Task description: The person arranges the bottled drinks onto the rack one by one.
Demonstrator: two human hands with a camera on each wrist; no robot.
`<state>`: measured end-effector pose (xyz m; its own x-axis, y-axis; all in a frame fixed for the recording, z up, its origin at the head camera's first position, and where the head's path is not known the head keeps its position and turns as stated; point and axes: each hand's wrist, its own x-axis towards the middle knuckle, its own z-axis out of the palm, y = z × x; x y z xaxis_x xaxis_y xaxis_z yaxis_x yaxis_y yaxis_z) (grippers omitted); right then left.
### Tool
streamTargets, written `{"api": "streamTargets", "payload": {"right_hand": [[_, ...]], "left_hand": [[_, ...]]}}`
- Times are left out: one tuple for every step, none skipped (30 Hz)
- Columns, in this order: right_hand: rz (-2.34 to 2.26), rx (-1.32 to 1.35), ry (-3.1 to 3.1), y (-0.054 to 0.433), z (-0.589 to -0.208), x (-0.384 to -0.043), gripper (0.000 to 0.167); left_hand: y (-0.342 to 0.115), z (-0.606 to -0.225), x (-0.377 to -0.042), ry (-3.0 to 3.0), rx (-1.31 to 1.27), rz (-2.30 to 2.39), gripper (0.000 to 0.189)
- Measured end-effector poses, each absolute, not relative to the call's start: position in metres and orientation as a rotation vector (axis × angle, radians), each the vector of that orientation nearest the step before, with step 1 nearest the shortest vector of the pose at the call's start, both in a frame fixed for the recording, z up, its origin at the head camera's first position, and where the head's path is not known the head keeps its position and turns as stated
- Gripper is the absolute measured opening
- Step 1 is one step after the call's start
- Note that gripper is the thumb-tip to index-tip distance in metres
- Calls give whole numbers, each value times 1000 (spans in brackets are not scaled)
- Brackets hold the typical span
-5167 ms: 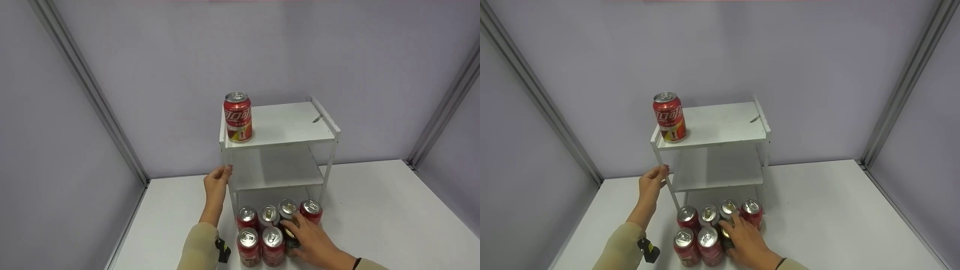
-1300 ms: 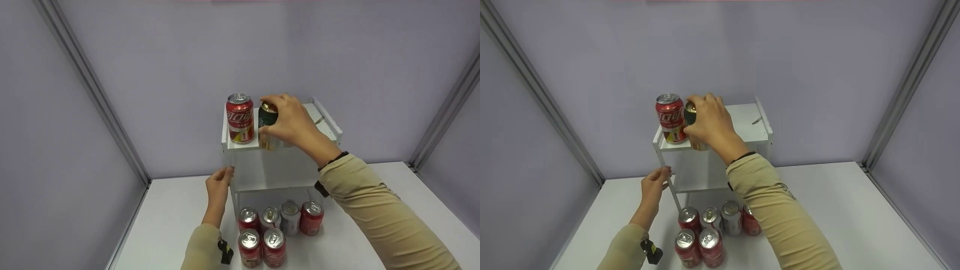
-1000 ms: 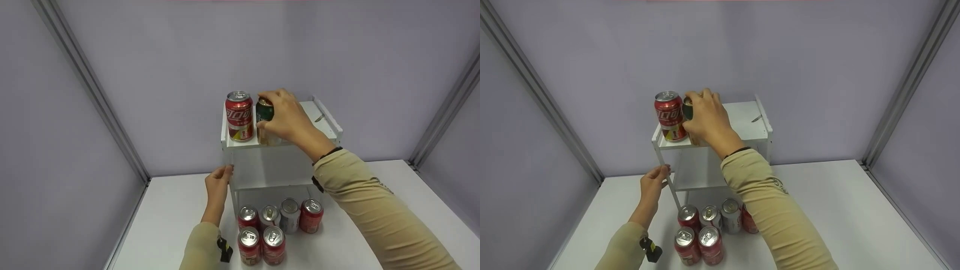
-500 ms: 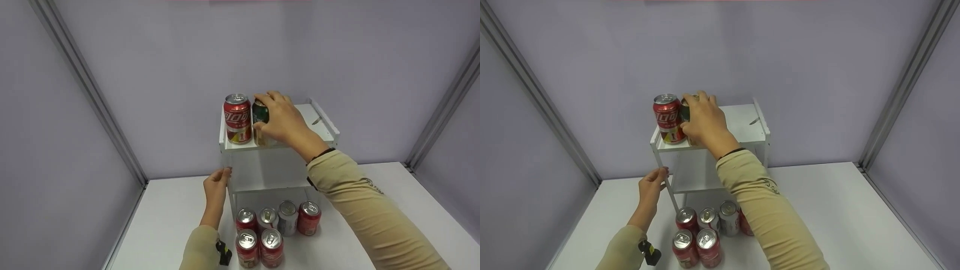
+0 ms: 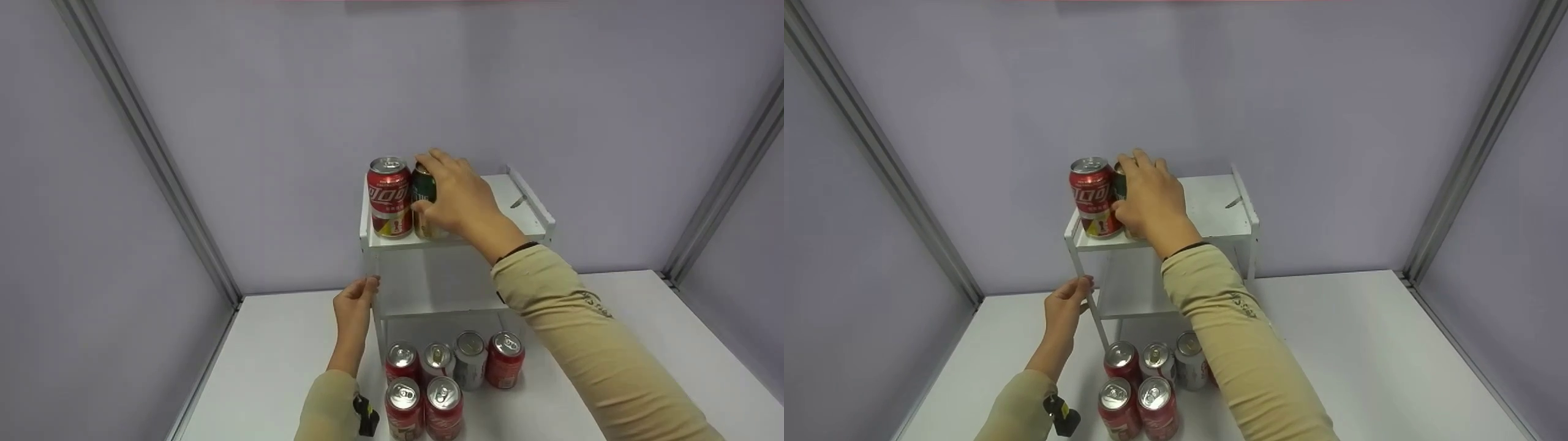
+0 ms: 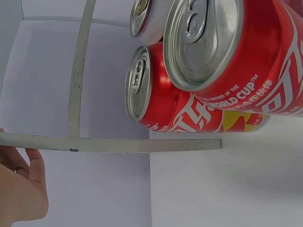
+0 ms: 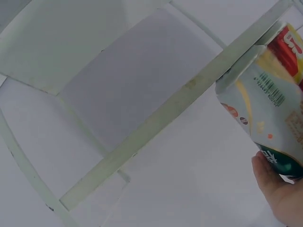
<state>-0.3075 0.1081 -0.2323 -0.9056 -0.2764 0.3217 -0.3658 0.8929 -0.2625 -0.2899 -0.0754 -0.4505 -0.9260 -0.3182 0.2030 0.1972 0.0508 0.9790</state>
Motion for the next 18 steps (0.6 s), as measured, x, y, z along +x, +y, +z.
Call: {"api": "streamTargets", "payload": {"right_hand": [[455, 481, -2793, 109, -231, -307, 80], [439, 481, -2802, 110, -231, -307, 80], [422, 482, -2810, 111, -230, -307, 80], [406, 488, -2816, 113, -229, -307, 81], [386, 500, -2821, 114, -228, -308, 82], [361, 515, -2823, 116, -227, -308, 83], [329, 532, -2822, 118, -226, -308, 83], [301, 550, -2818, 120, -225, -308, 83], [280, 570, -2808, 121, -224, -308, 83], [261, 592, -2794, 123, -222, -308, 82], [242, 613, -2775, 125, -221, -308, 80], [224, 631, -2751, 126, -219, -307, 78], [207, 649, -2721, 127, -218, -307, 74], [188, 665, -2689, 129, -216, -306, 71], [165, 679, -2661, 129, -214, -305, 67], [138, 692, -2638, 130, -212, -304, 64], [111, 702, -2618, 130, -210, -303, 62], [87, 712, -2600, 130, -209, -303, 59]], "left_hand": [[-75, -451, -291, -1973, 121, -1932, 31], [-74, -451, -292, -1973, 120, -1932, 31], [-74, -451, -292, -1972, 114, -1931, 32], [-73, -451, -293, -1972, 115, -1934, 31], [-73, -451, -293, -1975, 118, -1936, 30], [-72, -452, -294, -1976, 119, -1940, 30], [-72, -452, -294, -1981, 119, -1940, 29], [-71, -452, -294, -1986, 120, -1943, 29], [-71, -452, -294, -1991, 121, -1944, 28], [-70, -453, -294, -1995, 128, -1948, 27], [-70, -453, -293, -1997, 126, -1946, 27], [-71, -452, -293, -1998, 121, -1946, 27], [-71, -452, -293, -2000, 119, -1943, 28], [-71, -452, -293, -1999, 119, -1943, 28], [-71, -452, -292, -1999, 118, -1942, 28], [-72, -451, -292, -1998, 118, -1944, 28], [-72, -451, -292, -1998, 118, -1944, 28], [-72, -451, -292, -2001, 121, -1944, 28]]}}
